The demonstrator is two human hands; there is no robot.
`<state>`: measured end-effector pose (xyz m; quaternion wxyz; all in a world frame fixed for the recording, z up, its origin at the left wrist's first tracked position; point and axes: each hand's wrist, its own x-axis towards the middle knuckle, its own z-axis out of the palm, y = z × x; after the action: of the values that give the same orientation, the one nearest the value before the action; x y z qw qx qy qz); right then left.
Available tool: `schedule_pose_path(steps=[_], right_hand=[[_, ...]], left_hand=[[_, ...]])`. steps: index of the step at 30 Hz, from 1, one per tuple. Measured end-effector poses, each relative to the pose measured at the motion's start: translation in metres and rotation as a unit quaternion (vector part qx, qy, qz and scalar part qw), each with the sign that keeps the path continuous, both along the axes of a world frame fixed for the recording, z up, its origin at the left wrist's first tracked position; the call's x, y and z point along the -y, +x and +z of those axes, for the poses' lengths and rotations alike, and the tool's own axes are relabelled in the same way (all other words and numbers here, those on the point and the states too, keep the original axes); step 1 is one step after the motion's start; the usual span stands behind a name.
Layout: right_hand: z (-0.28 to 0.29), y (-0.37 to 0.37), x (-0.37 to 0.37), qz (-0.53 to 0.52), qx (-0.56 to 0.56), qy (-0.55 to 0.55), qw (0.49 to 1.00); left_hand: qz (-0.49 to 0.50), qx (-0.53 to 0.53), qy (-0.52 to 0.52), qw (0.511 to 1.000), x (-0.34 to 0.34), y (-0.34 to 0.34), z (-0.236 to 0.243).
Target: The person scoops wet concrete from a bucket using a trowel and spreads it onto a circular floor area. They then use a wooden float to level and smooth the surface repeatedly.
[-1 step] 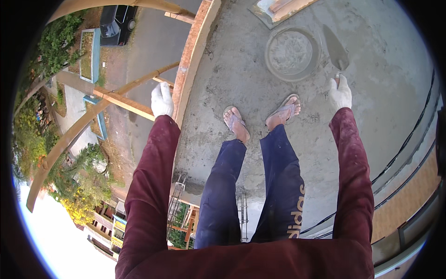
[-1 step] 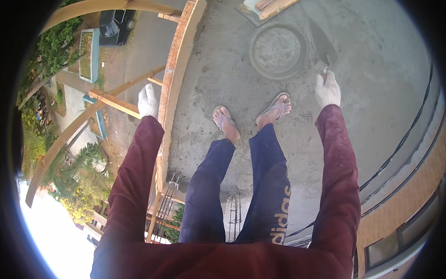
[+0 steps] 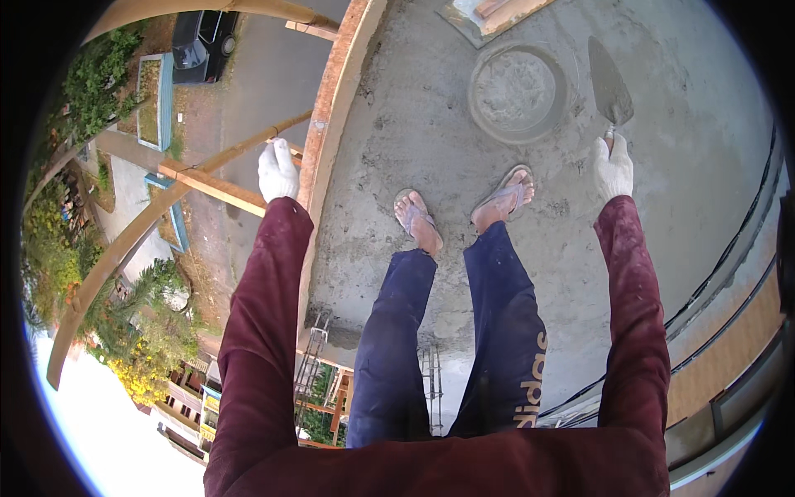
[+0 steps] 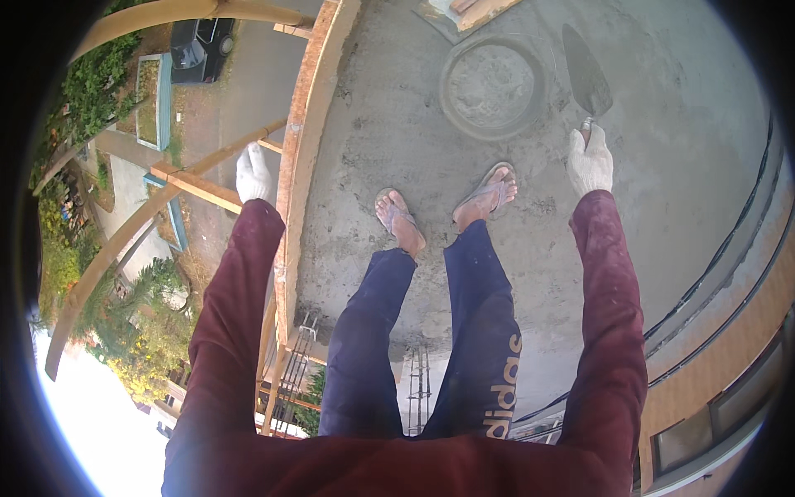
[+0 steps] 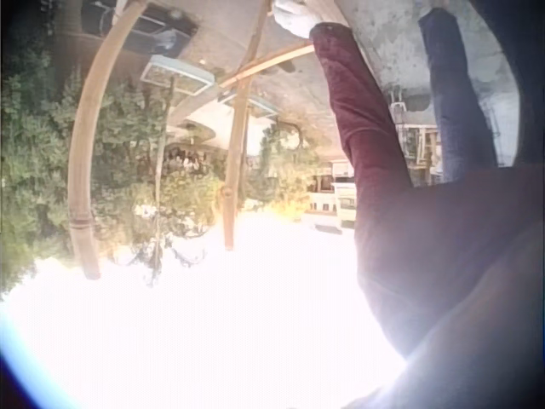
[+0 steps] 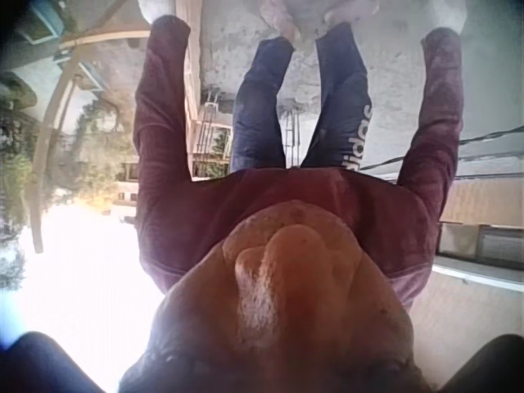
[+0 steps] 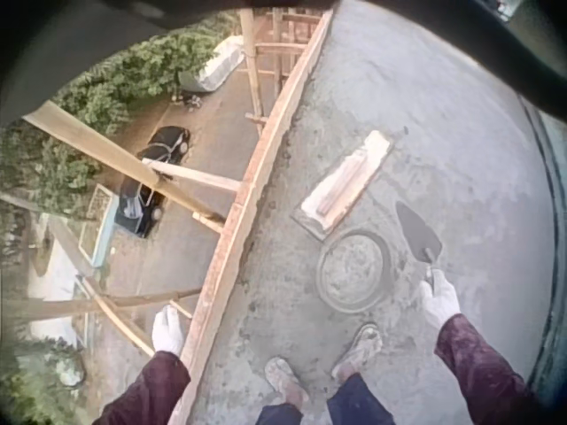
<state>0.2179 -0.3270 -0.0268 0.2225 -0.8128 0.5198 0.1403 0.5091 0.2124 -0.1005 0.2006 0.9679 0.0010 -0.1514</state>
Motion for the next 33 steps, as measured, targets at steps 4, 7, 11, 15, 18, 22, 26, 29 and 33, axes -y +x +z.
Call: schedule_pose_path(steps=[4, 7, 11, 15, 18, 22, 26, 29, 33], right_hand=[[0.013, -0.015, -0.032, 0.105, 0.045, 0.126, 0.985], [-0.007, -0.01, -0.043, 0.139, -0.042, 0.092, 0.985], [-0.041, 0.02, -0.02, 0.165, -0.111, 0.038, 0.979], [-0.04, 0.036, -0.021, 0.15, -0.124, 0.019, 0.981], [-0.059, 0.05, -0.043, 0.126, -0.144, 0.02, 0.981], [-0.056, 0.041, -0.075, 0.107, -0.09, 0.116, 0.983], [-0.044, 0.009, -0.074, 0.109, -0.005, 0.13, 0.985], [-0.034, 0.02, -0.08, -0.077, -0.048, 0.229, 0.969], [-0.042, 0.016, -0.087, -0.192, 0.01, 0.227, 0.955]], left_hand=[[0.006, -0.073, -0.073, 0.995, -0.033, 0.052, -0.115], [-0.072, -0.069, 0.004, 0.995, 0.006, 0.036, -0.123], [-0.068, 0.013, 0.002, 0.998, 0.001, 0.02, -0.141], [-0.096, 0.076, -0.074, 0.99, 0.015, 0.019, -0.139], [-0.07, 0.051, -0.107, 0.99, 0.01, 0.016, -0.136], [-0.088, 0.029, -0.124, 0.988, 0.006, 0.021, -0.133], [-0.062, 0.001, -0.118, 0.991, 0.004, 0.024, -0.132], [-0.061, -0.01, -0.124, 0.99, -0.002, 0.024, -0.141], [-0.04, -0.005, -0.115, 0.993, -0.004, 0.025, -0.147]])
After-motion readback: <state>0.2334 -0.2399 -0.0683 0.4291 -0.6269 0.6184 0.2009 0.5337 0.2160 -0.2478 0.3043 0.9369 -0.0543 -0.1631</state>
